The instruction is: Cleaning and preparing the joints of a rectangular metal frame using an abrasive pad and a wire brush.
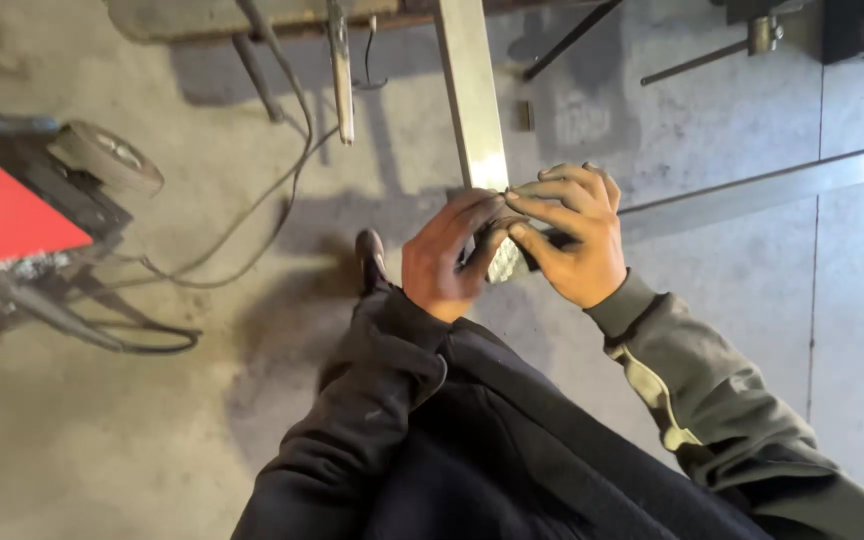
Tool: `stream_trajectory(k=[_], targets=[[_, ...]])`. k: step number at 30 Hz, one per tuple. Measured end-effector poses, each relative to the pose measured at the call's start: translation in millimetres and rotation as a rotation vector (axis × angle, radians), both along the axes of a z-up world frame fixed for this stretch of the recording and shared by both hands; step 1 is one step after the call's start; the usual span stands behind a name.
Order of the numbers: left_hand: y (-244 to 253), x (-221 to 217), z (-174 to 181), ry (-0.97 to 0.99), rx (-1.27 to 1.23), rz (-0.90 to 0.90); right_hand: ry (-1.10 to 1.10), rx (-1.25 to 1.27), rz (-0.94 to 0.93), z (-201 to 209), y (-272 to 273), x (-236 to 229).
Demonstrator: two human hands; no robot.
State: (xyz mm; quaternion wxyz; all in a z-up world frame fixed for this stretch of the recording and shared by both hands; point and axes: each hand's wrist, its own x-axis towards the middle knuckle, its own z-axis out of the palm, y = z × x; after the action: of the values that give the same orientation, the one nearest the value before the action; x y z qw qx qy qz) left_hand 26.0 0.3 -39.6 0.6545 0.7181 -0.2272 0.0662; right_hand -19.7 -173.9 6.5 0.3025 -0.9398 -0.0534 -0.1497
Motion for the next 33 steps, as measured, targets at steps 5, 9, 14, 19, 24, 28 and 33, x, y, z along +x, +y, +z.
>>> stream_trajectory(k=[5, 9, 14, 19, 24, 28, 33], targets=[[6.5, -44.2, 11.3, 0.111, 0.016, 0.038, 0.059, 0.056, -0.035, -2.3, 11.6, -39.4], [-0.1, -47.5, 5.2, -0.021, 0.032, 0.047, -0.001, 0.034, -0.054, -3.2, 10.1, -41.9], [-1.3, -43.4, -8.9, -0.02, 0.004, 0.082, 0.045, 0.017, -0.094, -0.8, 14.2, -34.6], [3.2, -62.8, -4.5, -0.017, 0.045, 0.009, -0.013, -0.008, -0.062, -10.4, 12.4, -57.9], [-8.1, -46.9, -55.6, -0.172, 0.127, 0.062, -0.019, -0.055, -0.042, -1.7, 8.4, -38.4], [-2.3, -63.0, -33.5, -0.101, 0.021, 0.046, 0.002, -0.009, -0.074, -7.1, 12.5, -53.8], [-5.5, -40.6, -17.6, -0.151, 0.106, 0.081, -0.035, -0.023, -0.039, -8.8, 2.7, -31.4]])
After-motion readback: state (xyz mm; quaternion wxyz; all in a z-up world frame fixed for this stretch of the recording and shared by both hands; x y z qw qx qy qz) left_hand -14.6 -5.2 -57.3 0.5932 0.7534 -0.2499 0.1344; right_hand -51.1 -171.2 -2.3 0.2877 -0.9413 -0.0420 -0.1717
